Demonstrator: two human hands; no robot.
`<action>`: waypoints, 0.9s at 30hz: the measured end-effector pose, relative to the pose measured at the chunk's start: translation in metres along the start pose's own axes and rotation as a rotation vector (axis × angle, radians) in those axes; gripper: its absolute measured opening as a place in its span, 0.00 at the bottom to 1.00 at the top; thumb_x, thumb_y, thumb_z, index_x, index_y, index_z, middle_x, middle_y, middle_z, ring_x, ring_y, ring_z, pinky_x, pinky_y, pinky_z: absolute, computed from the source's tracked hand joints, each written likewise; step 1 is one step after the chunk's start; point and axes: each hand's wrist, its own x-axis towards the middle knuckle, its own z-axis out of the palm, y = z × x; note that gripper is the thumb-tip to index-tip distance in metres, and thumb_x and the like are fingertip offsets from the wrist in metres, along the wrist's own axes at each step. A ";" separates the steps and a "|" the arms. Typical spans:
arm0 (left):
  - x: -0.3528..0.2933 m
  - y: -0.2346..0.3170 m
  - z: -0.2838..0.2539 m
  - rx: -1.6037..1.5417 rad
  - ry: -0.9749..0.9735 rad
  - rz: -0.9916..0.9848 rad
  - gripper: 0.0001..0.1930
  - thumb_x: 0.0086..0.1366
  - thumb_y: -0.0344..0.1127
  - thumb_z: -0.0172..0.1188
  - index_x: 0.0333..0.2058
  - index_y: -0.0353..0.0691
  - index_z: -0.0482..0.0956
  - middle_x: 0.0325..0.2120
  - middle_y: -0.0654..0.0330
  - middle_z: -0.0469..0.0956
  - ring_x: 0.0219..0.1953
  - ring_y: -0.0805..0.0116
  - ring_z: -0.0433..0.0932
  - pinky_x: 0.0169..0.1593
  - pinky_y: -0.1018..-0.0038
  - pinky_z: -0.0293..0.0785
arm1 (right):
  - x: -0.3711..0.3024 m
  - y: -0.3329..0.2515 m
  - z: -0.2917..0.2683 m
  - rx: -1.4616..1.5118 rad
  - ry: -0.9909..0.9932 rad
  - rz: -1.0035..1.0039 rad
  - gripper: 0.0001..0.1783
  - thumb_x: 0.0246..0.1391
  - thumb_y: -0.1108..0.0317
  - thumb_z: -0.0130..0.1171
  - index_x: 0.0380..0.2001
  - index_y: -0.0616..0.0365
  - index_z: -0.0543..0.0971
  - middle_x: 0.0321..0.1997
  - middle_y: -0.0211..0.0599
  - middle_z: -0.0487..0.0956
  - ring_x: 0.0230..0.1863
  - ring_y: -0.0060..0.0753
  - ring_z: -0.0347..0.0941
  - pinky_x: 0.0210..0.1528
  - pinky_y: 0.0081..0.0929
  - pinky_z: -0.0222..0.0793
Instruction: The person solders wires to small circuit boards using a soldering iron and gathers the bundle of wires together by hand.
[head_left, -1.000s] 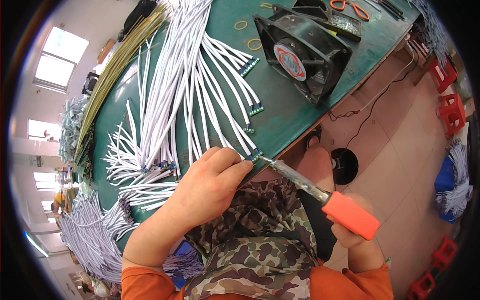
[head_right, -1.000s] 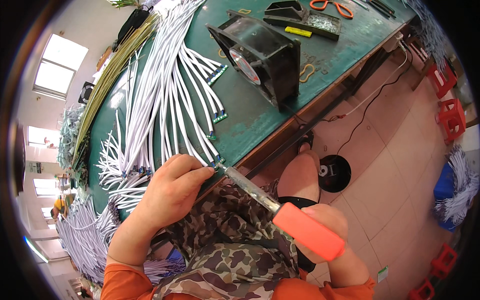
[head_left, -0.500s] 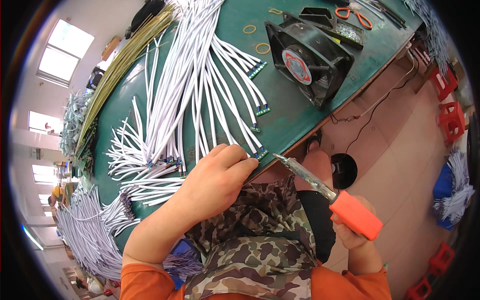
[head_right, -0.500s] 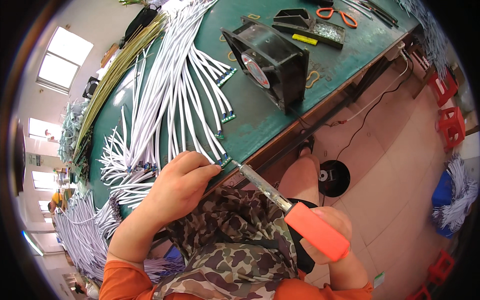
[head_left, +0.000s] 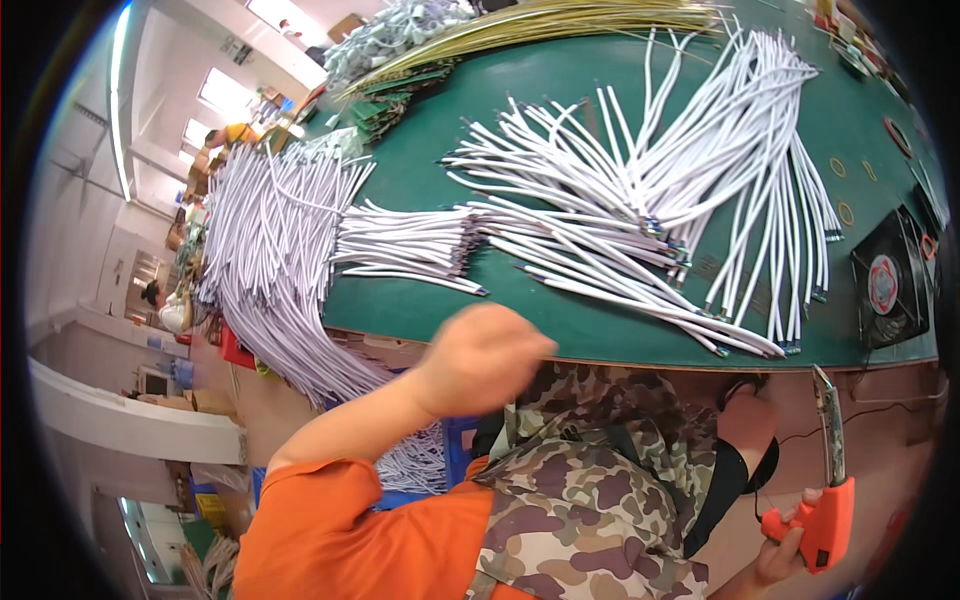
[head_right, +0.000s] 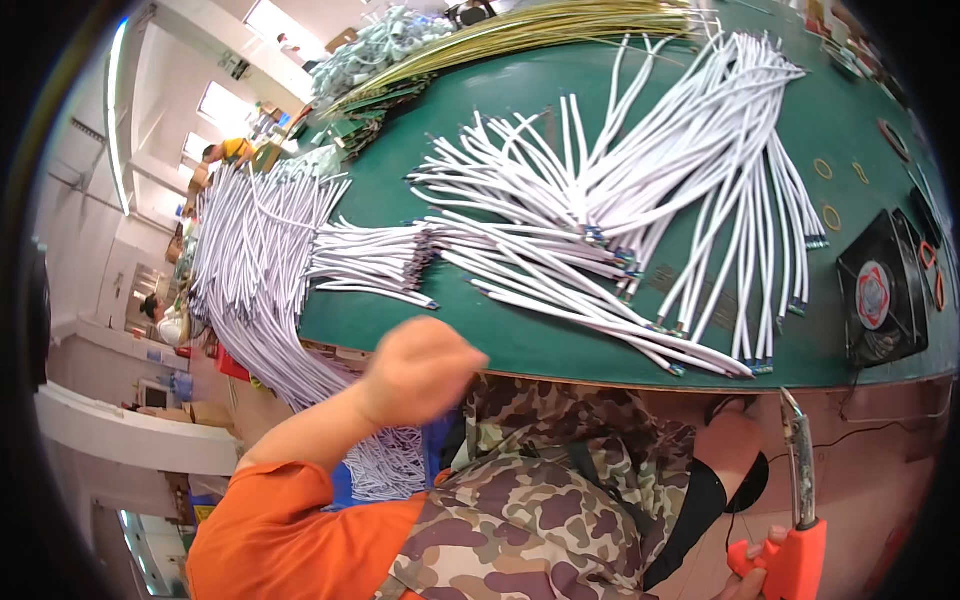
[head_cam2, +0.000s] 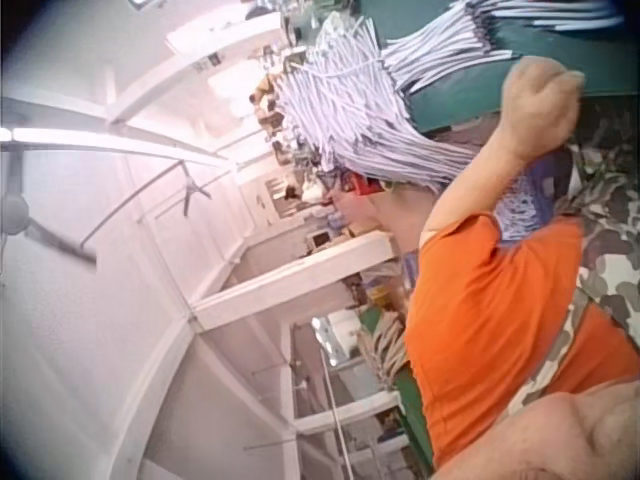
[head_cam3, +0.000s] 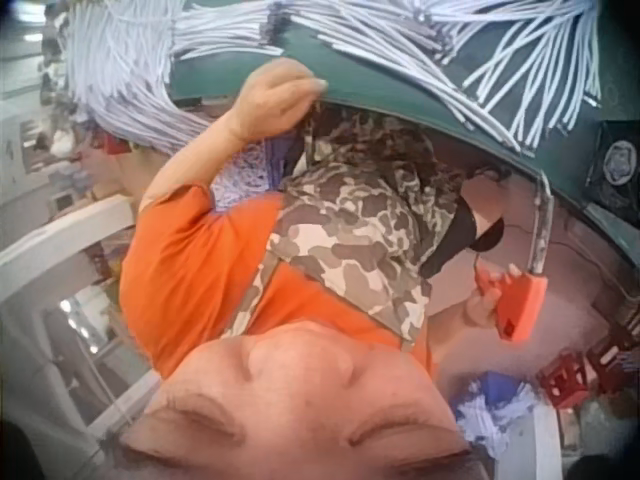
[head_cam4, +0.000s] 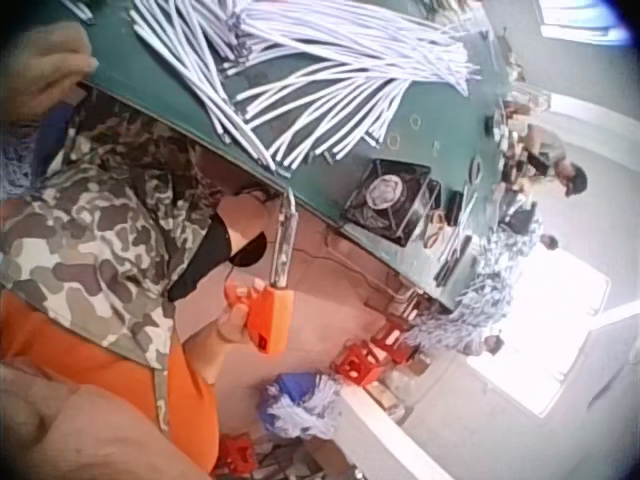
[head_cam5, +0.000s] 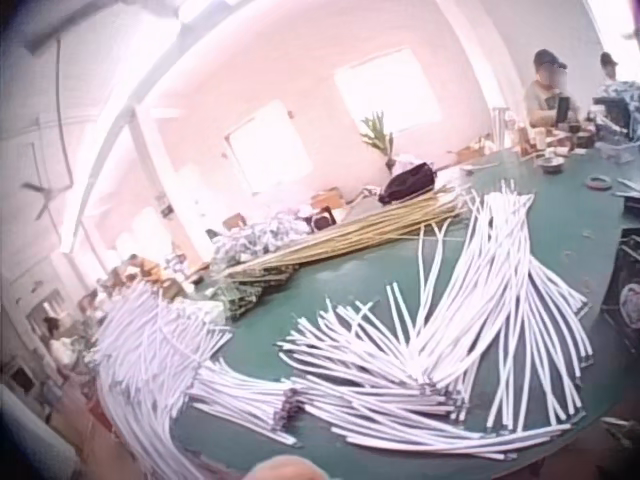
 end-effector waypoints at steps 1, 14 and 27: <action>-0.024 -0.013 -0.018 0.137 0.000 -0.168 0.14 0.55 0.22 0.66 0.42 0.39 0.84 0.34 0.55 0.81 0.35 0.54 0.80 0.39 0.62 0.78 | 0.001 -0.002 0.003 -0.007 -0.001 0.017 0.27 0.66 0.61 0.55 0.60 0.71 0.70 0.58 0.47 0.76 0.37 0.25 0.70 0.42 0.24 0.69; -0.049 -0.083 -0.045 0.309 -0.266 -0.151 0.12 0.58 0.28 0.65 0.42 0.39 0.81 0.39 0.57 0.78 0.43 0.54 0.79 0.48 0.63 0.77 | 0.011 -0.016 0.033 0.098 -0.121 0.073 0.29 0.66 0.62 0.58 0.63 0.69 0.68 0.59 0.47 0.75 0.40 0.24 0.72 0.40 0.23 0.73; -0.052 -0.088 -0.065 0.214 -0.426 -0.049 0.09 0.60 0.30 0.66 0.39 0.40 0.79 0.34 0.57 0.76 0.41 0.53 0.77 0.48 0.61 0.75 | 0.010 -0.020 0.032 0.042 -0.135 0.034 0.28 0.66 0.61 0.59 0.61 0.70 0.69 0.58 0.48 0.76 0.40 0.26 0.72 0.42 0.25 0.72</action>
